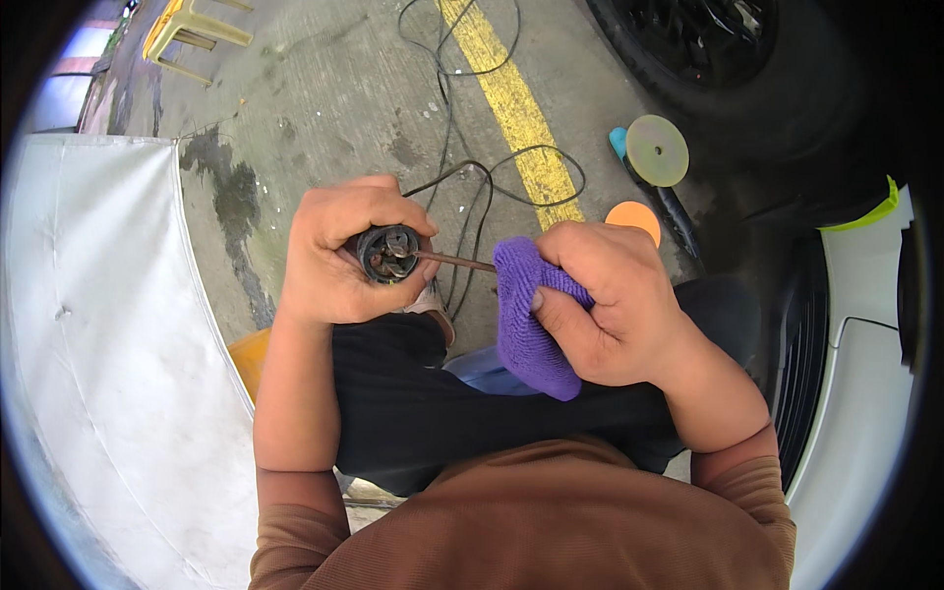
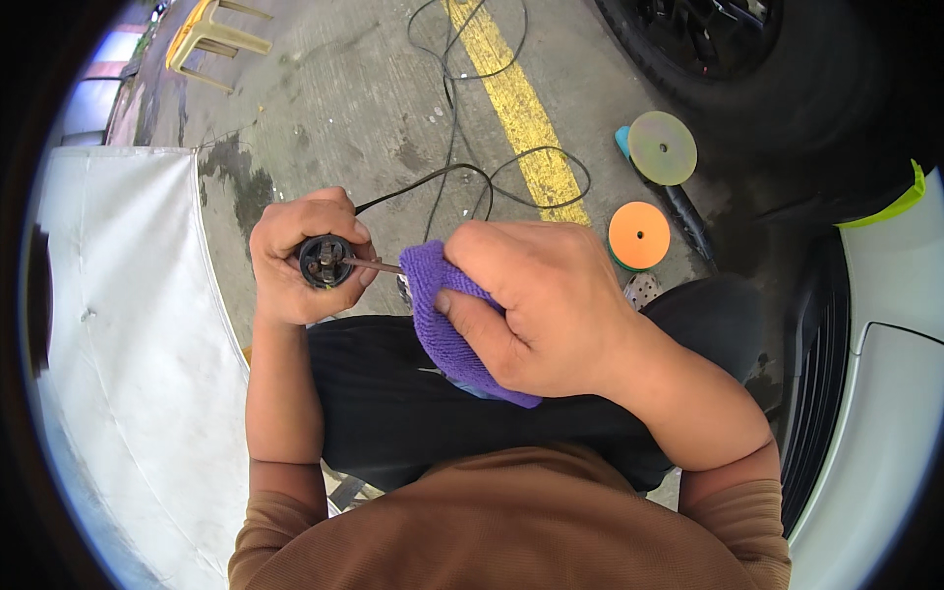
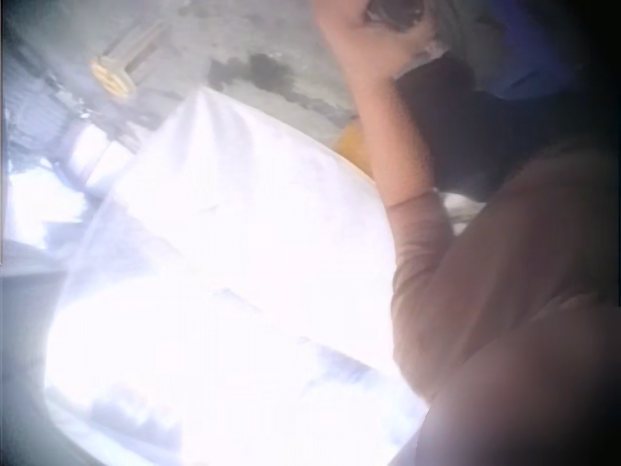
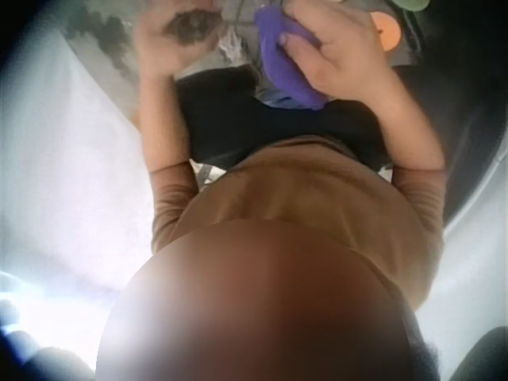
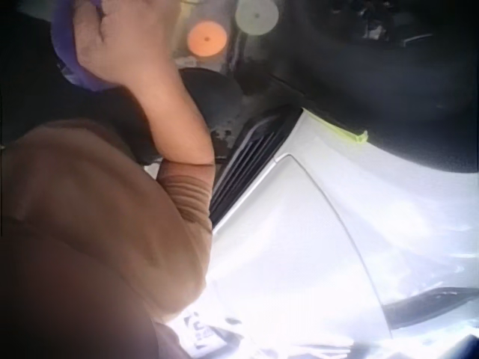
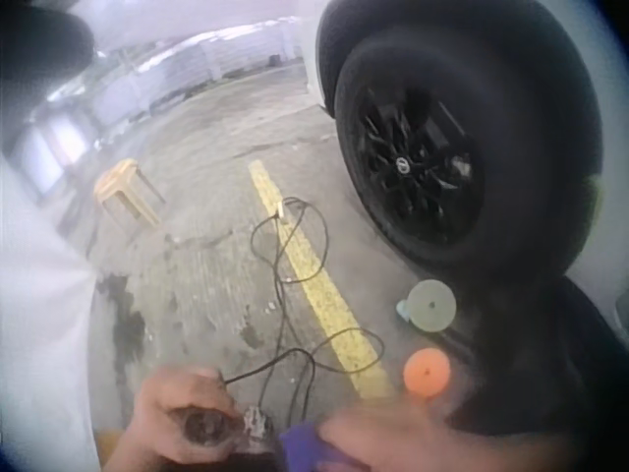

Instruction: The person retrieves a screwdriver and a cloth from a tool cart, then sits on the ground to clean and adjust the internal contacts of an electrical plug using the screwdriver and cloth.

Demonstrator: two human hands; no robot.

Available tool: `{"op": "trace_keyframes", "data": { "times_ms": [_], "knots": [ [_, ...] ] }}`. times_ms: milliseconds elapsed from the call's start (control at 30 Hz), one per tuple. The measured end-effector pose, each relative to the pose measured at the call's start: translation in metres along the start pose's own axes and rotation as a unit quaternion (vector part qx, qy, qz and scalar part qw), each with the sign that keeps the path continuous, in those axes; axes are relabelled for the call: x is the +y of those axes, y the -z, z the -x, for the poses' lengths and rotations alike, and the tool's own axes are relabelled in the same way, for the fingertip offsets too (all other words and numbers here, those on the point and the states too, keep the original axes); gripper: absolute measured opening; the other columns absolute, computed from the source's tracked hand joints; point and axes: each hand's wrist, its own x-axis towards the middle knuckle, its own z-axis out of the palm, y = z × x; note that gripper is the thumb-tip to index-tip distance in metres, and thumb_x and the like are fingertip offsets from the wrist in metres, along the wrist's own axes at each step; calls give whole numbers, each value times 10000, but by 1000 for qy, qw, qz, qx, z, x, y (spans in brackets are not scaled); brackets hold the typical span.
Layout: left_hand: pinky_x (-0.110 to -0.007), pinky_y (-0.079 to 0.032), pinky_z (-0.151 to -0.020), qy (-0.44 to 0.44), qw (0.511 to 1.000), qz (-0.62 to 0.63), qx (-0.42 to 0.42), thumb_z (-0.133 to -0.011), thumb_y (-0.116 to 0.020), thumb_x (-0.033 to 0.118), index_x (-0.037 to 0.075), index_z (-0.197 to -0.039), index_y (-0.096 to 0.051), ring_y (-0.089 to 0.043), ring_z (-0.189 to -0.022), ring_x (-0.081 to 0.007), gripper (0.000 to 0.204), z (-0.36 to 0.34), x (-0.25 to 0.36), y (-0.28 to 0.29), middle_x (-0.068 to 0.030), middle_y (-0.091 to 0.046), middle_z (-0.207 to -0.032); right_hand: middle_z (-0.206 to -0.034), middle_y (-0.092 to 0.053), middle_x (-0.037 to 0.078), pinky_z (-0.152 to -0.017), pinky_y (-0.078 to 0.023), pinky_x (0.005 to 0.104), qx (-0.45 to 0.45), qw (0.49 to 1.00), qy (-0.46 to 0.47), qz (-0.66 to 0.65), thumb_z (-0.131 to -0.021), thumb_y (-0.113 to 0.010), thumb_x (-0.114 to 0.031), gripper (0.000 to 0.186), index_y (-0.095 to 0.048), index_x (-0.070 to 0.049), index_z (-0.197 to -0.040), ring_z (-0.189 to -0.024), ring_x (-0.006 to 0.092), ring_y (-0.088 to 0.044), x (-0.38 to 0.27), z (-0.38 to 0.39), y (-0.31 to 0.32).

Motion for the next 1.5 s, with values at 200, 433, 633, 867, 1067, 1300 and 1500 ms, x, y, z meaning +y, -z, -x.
{"op": "trace_keyframes", "data": {
  "times_ms": [200, 433, 633, 867, 1067, 1300, 1500],
  "knots": [
    [-271, -409, -522, 30, 999, 9, 16, -575, -798, -7, 33, -846, -715, -571, -574, -160, 287, 1, 3, -2, -57, -634, -662, -609, -545, 128, -484, -414, 428, 7, 1000, -22, -16, -796, -703, -88, 169, -539, -48, -788, -554, 363, -569, 2, -1, -5],
    [-267, -413, -518, 32, 999, -13, 10, -577, -802, -16, 41, -868, -730, -580, -574, -159, 305, 1, 4, -3, -49, -619, -635, -614, -558, 135, -493, -421, 431, 19, 999, -33, -31, -805, -697, -103, 163, -546, -45, -787, -562, 371, -579, 2, -1, -6],
    [-268, -432, -531, 54, 997, -62, -8, -601, -794, -6, 61, -885, -740, -595, -578, -161, 296, -1, 8, -4, -55, -630, -662, -618, -552, 130, -501, -419, 440, 15, 999, -35, -15, -797, -690, -101, 163, -537, -51, -770, -572, 367, -577, 5, -1, -6],
    [-273, -469, -567, 71, 995, -74, -15, -611, -794, 0, 54, -891, -734, -630, -604, -180, 291, -2, 7, -6, -70, -647, -694, -626, -549, 115, -506, -431, 444, 31, 999, 9, 24, -785, -679, -107, 155, -537, -55, -752, -578, 357, -576, 7, -2, -6],
    [-324, -483, -592, 96, 986, -123, -64, -582, -754, -9, 76, -842, -688, -637, -652, -260, 281, -4, 6, -10, -74, -628, -711, -693, -602, 122, -549, -467, 425, -6, 996, -33, 81, -817, -648, -113, 74, -601, -56, -808, -645, 332, -610, 5, -1, -3],
    [-416, -477, -580, 28, 937, -327, -123, -580, -746, 58, 120, -829, -567, -609, -647, -319, 312, 4, -11, -27, -52, -595, -721, -800, -702, 115, -628, -506, 334, -69, 776, -439, -448, -958, -563, -175, 218, -680, 9, -963, -700, 188, -667, 30, 6, -17],
    [-411, -512, -586, 151, 909, -332, -204, -656, -749, 89, 127, -794, -594, -659, -663, -303, 211, 49, 12, -47, -82, -624, -709, -778, -697, 131, -666, -514, 377, -167, 746, -489, -419, -947, -574, -168, 212, -677, 14, -911, -728, 248, -682, 41, 32, -43]
  ]
}}
